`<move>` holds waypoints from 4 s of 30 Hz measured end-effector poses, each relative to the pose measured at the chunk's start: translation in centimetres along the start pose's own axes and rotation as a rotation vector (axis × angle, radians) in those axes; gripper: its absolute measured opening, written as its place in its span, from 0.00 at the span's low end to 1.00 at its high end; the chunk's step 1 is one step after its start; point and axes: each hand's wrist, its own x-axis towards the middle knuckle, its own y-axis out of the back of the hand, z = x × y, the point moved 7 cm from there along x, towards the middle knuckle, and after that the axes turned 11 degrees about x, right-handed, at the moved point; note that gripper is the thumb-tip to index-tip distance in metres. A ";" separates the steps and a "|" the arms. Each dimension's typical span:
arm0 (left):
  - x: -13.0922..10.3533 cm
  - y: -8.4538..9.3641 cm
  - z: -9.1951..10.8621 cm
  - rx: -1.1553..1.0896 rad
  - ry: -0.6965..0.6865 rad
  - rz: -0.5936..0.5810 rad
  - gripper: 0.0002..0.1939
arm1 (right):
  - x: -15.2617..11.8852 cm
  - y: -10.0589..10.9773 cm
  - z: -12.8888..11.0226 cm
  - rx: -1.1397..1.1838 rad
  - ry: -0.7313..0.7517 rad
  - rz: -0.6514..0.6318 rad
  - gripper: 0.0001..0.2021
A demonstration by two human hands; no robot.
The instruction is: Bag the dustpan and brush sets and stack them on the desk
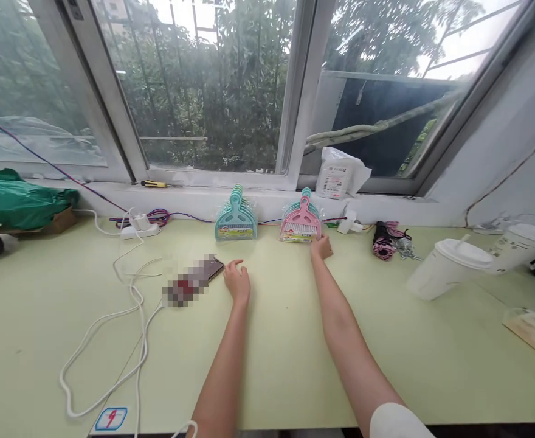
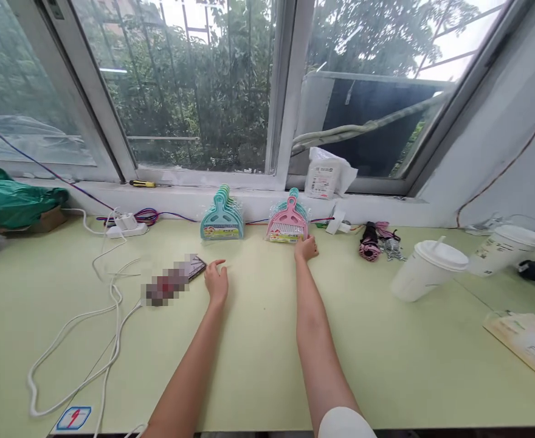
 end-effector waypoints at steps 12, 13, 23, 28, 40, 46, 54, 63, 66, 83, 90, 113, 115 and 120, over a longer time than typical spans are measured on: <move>-0.2 -0.8 0.3 -0.257 -0.025 -0.101 0.11 | -3.3 4.2 1.6 0.331 0.175 -0.348 0.20; -0.3 -1.1 0.6 -0.348 -0.022 -0.136 0.13 | -4.4 4.6 1.9 0.382 0.175 -0.416 0.20; -6.8 -4.6 3.7 -0.822 0.050 -0.864 0.24 | -14.6 12.3 0.0 0.406 0.463 -0.502 0.21; -6.2 -3.9 3.3 -0.884 0.106 -0.707 0.24 | -18.3 12.9 -3.7 0.303 0.766 -0.814 0.13; -6.4 -4.3 5.3 -0.895 0.076 -0.813 0.30 | -15.4 8.5 1.3 0.846 -0.168 -0.914 0.24; -6.2 -4.5 5.0 -0.728 0.000 -0.871 0.26 | -14.8 8.5 1.8 0.945 -0.291 -0.942 0.26; -3.8 -4.3 2.2 -0.783 0.238 -0.558 0.19 | -14.9 8.8 1.4 0.866 -0.346 -1.040 0.21; 1.5 2.9 -2.7 -0.929 0.374 0.088 0.26 | -11.1 10.0 2.9 1.003 -0.357 -0.852 0.16; 1.6 7.0 -4.0 -0.640 0.315 0.391 0.37 | -10.2 9.9 4.0 1.061 -0.401 -0.764 0.14; -6.6 -3.7 5.7 -0.615 -0.156 -0.766 0.30 | -14.4 9.7 1.5 1.012 -0.387 -0.919 0.14; -4.5 -4.3 3.6 -0.741 0.092 -0.464 0.24 | -12.1 10.2 2.7 0.689 -0.413 -0.932 0.06; -10.3 -4.3 8.4 -0.653 -0.325 -0.822 0.26 | -17.2 13.9 -4.5 -0.028 0.832 -0.517 0.16; -10.2 -4.0 8.8 -0.634 -0.341 -0.844 0.27 | -16.6 13.9 -4.3 0.020 0.788 -0.518 0.16; -10.2 -2.9 10.3 -0.582 -0.447 -0.840 0.24 | -16.0 14.3 -4.3 0.094 0.702 -0.516 0.19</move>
